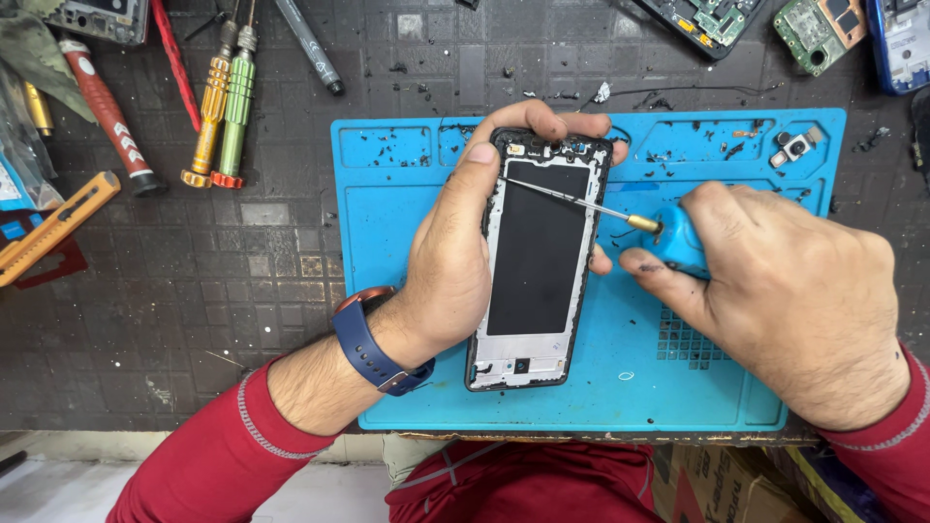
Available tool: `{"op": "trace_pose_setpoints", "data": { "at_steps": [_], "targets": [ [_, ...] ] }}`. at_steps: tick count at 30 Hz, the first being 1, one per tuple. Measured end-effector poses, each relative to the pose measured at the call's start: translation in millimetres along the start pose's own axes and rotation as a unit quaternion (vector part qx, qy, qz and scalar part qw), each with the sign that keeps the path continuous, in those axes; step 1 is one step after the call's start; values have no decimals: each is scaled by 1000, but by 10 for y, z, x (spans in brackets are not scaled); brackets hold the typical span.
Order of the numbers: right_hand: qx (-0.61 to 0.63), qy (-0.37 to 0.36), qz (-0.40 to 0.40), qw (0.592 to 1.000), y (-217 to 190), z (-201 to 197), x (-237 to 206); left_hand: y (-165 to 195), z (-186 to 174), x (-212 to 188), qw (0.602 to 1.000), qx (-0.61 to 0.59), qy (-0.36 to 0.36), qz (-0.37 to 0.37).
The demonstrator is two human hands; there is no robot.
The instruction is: The person holds a disassembled phone frame and uses a small hand tool to scrape old adhesive and residue from its inner edges, rotating the frame to work around all sides. Near the end, they set the frame on the mat and apply heat to it with a blue heat gun.
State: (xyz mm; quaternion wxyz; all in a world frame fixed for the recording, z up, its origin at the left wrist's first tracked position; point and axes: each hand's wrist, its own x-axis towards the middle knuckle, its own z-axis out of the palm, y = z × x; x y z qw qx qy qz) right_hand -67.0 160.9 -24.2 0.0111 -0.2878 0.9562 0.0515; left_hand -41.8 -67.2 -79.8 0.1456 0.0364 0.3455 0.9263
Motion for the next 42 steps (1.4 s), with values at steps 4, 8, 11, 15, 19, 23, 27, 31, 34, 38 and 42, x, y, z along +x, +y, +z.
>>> {"op": "trace_pose_setpoints", "data": {
  "at_steps": [4,8,11,15,19,23,27,31,34,38,42],
  "targets": [
    [5,6,3,1000,-1,4,2,0,-2,-1,1000,2,-3,-1],
    [3,2,6,1000,-2,10,-5,-5,1,-7,1000,2,-4,-4],
    [7,14,4,1000,2,12,-7,-7,2,-7,1000,-1,-3,-7],
    [3,-3,4,1000,13,14,-10,-12,6,-1,1000,-8,-3,-9],
    [9,0,-4,1000,24,12,-3,-7,6,11,1000,-11,-1,-12],
    [5,-5,2,1000,20,6,0,5,-4,11,1000,-18,-1,-13],
    [1,-1,5,1000,9,-2,-3,-5,-3,14,1000,-17,-1,-11],
    [-2,3,8,1000,-9,-1,-7,1,-11,4,1000,-15,-2,-14],
    [3,3,13,1000,-3,8,-14,-13,-8,-3,1000,-13,-1,-16],
    [-1,2,8,1000,12,6,-11,-15,-3,4,1000,-17,-1,-16],
    [5,-12,7,1000,19,-12,-1,-6,2,5,1000,-16,0,-11]
  ]
}}
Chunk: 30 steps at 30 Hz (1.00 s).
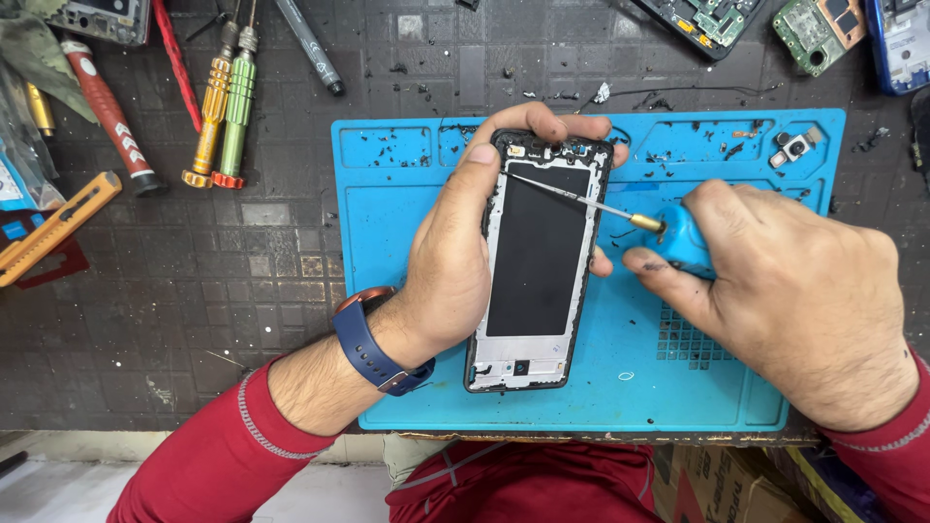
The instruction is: The person holds a disassembled phone frame and uses a small hand tool to scrape old adhesive and residue from its inner edges, rotating the frame to work around all sides. Near the end, they set the frame on the mat and apply heat to it with a blue heat gun.
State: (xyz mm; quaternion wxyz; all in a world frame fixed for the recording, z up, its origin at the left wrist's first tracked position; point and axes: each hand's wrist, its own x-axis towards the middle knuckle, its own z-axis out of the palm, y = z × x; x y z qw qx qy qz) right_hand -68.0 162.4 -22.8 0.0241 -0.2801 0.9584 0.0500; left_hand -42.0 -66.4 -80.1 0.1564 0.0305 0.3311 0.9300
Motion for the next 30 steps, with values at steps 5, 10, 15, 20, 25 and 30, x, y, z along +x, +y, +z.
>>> {"op": "trace_pose_setpoints", "data": {
  "at_steps": [5,10,15,20,25,30],
  "targets": [
    [-10,9,5,1000,-26,-9,-13,-20,-3,-26,1000,22,2,20],
    [-2,6,3,1000,-11,5,-9,-18,-11,-27,1000,20,3,15],
    [1,9,-6,1000,-12,-6,2,5,-8,-16,1000,5,2,9],
    [-1,1,-7,1000,-20,-14,3,6,-12,-14,1000,1,1,7],
    [-3,8,-13,1000,-15,-16,2,1,-12,-11,1000,8,-2,9],
    [-2,5,-7,1000,-20,-10,8,3,-14,-11,1000,21,2,10]
  ]
}}
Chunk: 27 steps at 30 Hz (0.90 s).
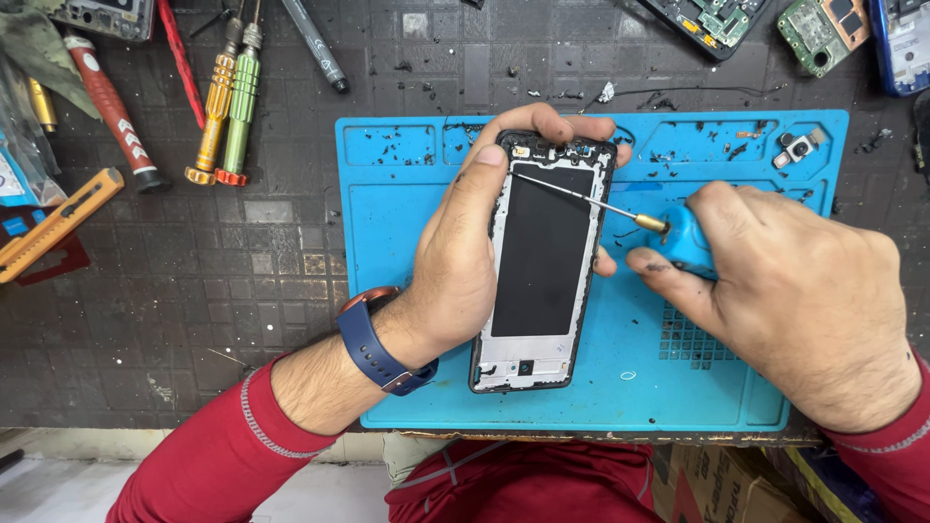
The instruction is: The person holds a disassembled phone frame and uses a small hand tool to scrape old adhesive and residue from its inner edges, rotating the frame to work around all sides. Near the end, they set the frame on the mat and apply heat to it with a blue heat gun.
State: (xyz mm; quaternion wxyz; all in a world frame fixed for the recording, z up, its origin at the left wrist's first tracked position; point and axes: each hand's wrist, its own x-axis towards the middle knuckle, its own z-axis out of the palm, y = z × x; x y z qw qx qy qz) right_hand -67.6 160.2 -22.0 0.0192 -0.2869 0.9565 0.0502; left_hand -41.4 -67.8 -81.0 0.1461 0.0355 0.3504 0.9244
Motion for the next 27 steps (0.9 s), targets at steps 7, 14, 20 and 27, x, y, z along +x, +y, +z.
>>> {"op": "trace_pose_setpoints", "data": {
  "at_steps": [7,14,20,27],
  "targets": [
    [-16,-11,5,1000,12,-5,-10,-8,35,-3,1000,13,7,-2],
    [-6,-9,4,1000,22,-13,-19,-1,55,11,1000,11,7,-7],
    [-5,-3,5,1000,31,2,-25,-4,65,5,1000,8,8,-10],
    [4,2,13,1000,28,11,-23,3,59,6,1000,1,4,-14]
  ]
}}
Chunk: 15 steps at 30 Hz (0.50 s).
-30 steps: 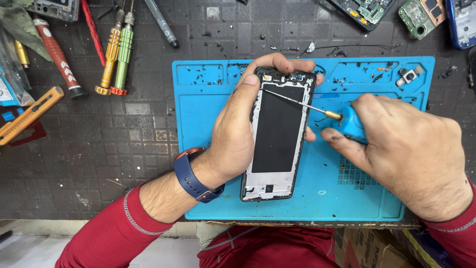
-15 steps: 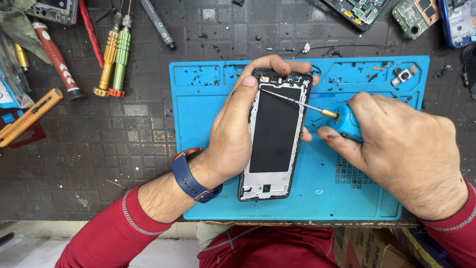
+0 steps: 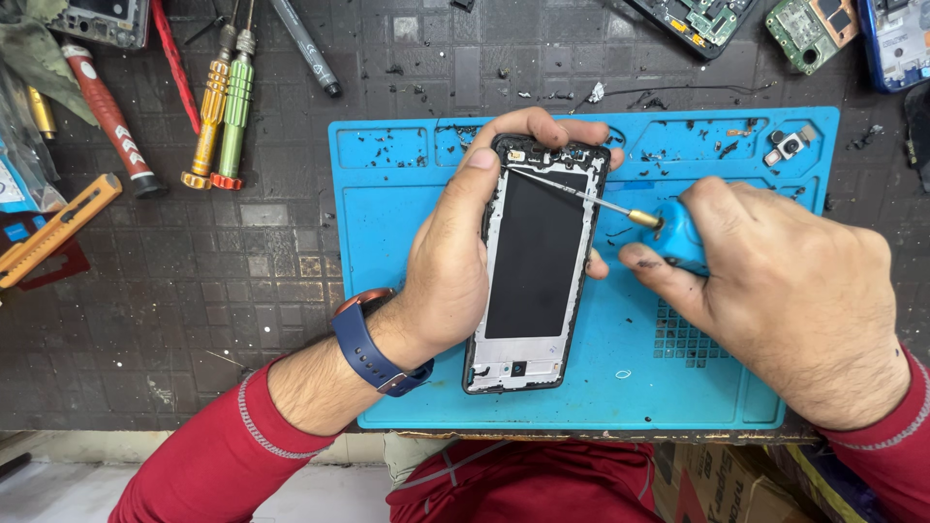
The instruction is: The person holds a disassembled phone frame and uses a small hand tool to scrape old adhesive and residue from its inner edges, rotating the frame to work around all sides. Near the end, they set the frame on the mat and apply heat to it with a blue heat gun.
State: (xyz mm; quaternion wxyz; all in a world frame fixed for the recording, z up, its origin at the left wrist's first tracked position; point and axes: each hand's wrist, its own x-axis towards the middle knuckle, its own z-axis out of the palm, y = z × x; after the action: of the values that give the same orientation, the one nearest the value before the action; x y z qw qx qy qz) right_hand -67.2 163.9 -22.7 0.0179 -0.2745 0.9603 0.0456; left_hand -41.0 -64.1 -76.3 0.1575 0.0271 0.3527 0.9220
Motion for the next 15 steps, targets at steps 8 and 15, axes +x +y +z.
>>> {"op": "trace_pose_setpoints", "data": {
  "at_steps": [8,15],
  "targets": [
    [-1,-3,-9,1000,12,16,-4,-12,-10,2,1000,-22,2,-5],
    [4,2,-17,1000,4,1,12,0,-15,-5,1000,-27,-3,-6]
  ]
}}
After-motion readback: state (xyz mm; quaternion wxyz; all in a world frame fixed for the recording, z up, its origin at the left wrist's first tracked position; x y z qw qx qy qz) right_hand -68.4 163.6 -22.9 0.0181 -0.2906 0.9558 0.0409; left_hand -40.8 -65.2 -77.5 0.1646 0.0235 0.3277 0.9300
